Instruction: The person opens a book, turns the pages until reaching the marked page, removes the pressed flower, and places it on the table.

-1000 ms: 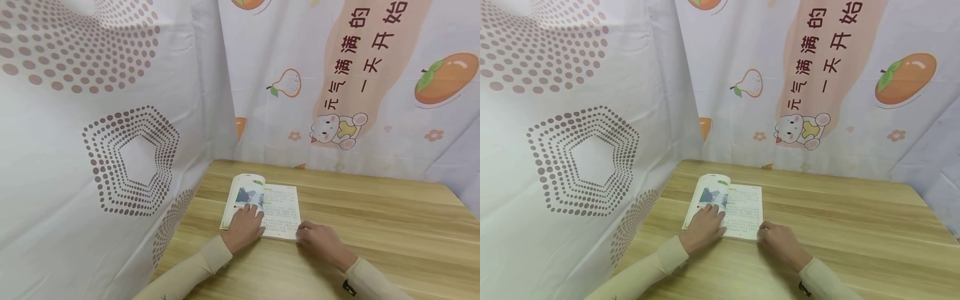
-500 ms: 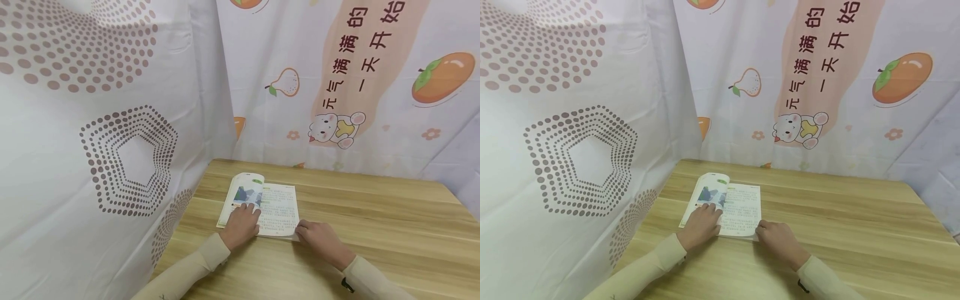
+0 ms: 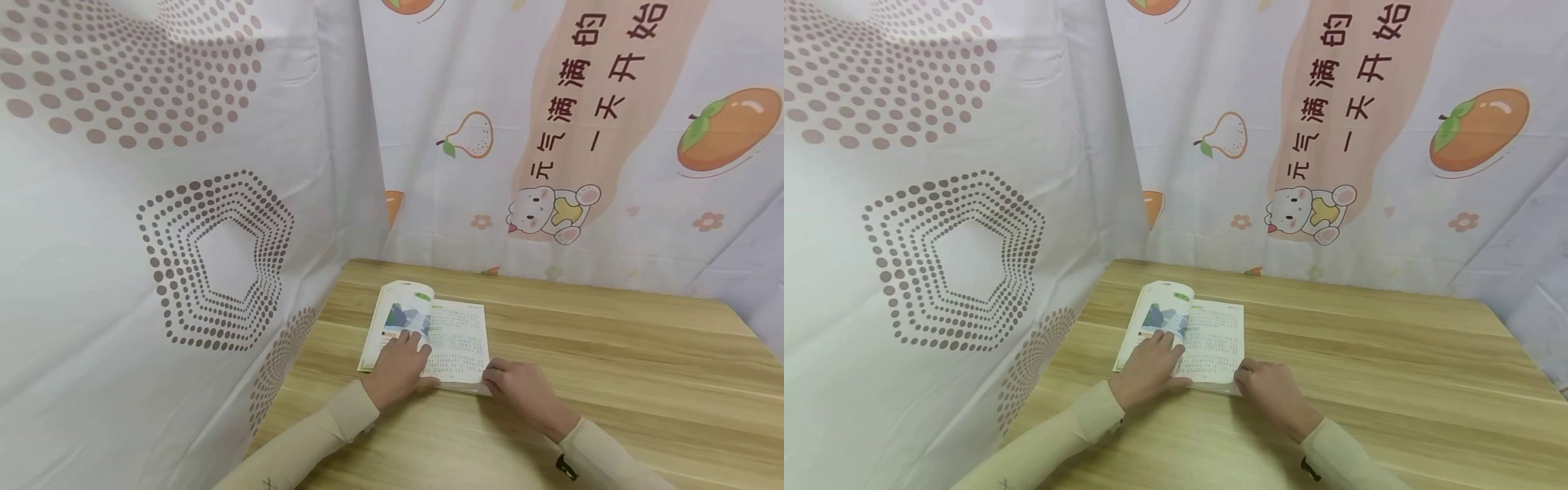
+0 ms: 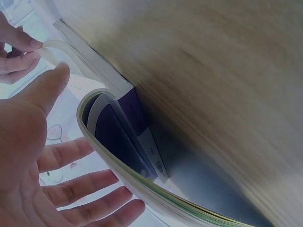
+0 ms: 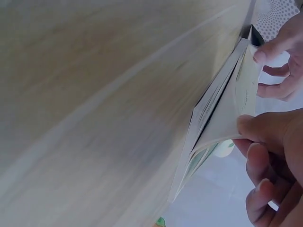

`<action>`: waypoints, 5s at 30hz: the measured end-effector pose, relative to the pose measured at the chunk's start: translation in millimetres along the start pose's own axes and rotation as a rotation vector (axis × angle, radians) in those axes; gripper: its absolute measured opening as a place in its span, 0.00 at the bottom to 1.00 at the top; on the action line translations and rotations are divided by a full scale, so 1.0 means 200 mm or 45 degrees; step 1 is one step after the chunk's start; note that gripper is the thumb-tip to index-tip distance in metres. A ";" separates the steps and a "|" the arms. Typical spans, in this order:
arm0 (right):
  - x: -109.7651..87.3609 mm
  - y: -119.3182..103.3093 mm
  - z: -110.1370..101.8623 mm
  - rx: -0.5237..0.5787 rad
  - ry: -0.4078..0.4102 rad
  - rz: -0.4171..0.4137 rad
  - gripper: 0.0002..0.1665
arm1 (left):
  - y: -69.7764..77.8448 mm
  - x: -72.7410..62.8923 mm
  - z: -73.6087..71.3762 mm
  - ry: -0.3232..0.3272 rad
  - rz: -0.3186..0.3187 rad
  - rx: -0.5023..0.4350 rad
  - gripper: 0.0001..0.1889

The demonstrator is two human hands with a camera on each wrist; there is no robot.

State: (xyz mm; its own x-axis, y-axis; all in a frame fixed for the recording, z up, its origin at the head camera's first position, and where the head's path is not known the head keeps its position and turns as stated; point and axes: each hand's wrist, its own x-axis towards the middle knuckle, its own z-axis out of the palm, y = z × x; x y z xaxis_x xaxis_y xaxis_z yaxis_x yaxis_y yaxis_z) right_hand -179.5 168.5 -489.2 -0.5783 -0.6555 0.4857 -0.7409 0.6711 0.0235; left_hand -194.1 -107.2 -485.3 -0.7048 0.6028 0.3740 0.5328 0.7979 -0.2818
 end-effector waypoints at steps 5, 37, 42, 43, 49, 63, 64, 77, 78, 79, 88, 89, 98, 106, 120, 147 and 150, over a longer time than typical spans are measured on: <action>0.00 0.00 0.01 0.025 0.060 0.020 0.10 | 0.01 0.00 0.01 -0.023 0.009 0.023 0.35; -0.05 0.00 0.03 0.099 -0.050 0.234 0.31 | -0.02 0.01 0.01 0.237 -0.151 -0.118 0.41; -0.04 -0.01 0.02 0.110 -0.171 0.251 0.25 | -0.03 0.01 0.02 0.227 -0.156 0.011 0.30; -0.04 -0.01 0.02 0.111 -0.196 0.258 0.24 | -0.03 0.01 0.02 0.215 -0.157 0.023 0.29; -0.04 0.00 0.03 0.110 -0.221 0.205 0.11 | -0.03 0.00 0.01 0.109 -0.149 0.023 0.25; -0.01 -0.01 0.03 0.029 -0.101 0.102 0.06 | -0.05 -0.01 0.03 0.138 0.057 -0.030 0.18; -0.01 0.00 0.03 0.030 -0.094 0.100 0.06 | -0.05 -0.01 0.04 0.148 0.063 -0.029 0.16; 0.01 0.01 0.02 0.097 -0.001 0.079 0.08 | 0.00 0.01 0.05 0.135 0.053 -0.043 0.20; 0.01 0.01 0.02 0.099 -0.001 0.082 0.08 | 0.00 0.01 0.05 0.124 0.042 -0.047 0.24; 0.01 0.01 0.02 0.103 -0.001 0.088 0.08 | 0.01 0.01 0.05 0.111 0.036 -0.043 0.28; 0.01 0.02 0.00 0.232 -0.001 0.224 0.07 | 0.01 0.01 0.06 0.048 0.044 0.014 0.34; 0.01 0.02 0.00 0.243 0.018 0.238 0.06 | 0.01 0.01 0.06 0.057 0.048 0.019 0.33; 0.02 0.02 0.00 0.212 0.319 0.269 0.27 | 0.02 0.02 0.05 0.091 0.007 -0.006 0.13; -0.01 0.00 0.00 0.217 0.119 0.337 0.27 | 0.03 0.02 0.03 0.138 -0.072 -0.004 0.21; -0.05 -0.01 0.05 0.123 -0.197 0.287 0.17 | -0.03 0.01 0.00 0.164 -0.127 0.029 0.40; -0.02 0.02 0.03 0.088 0.008 0.168 0.08 | 0.01 0.01 0.04 0.095 0.048 -0.010 0.11; -0.02 0.01 0.02 0.089 0.026 0.186 0.08 | 0.02 0.01 0.04 0.058 0.037 -0.014 0.20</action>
State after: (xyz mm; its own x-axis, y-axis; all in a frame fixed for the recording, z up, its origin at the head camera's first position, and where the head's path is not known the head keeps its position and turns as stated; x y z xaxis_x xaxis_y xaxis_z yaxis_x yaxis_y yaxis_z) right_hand -180.9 171.6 -495.3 -0.6748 -0.5451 0.4975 -0.6721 0.7324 -0.1091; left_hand -196.4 -102.9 -493.1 -0.6671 0.6248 0.4058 0.5578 0.7799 -0.2838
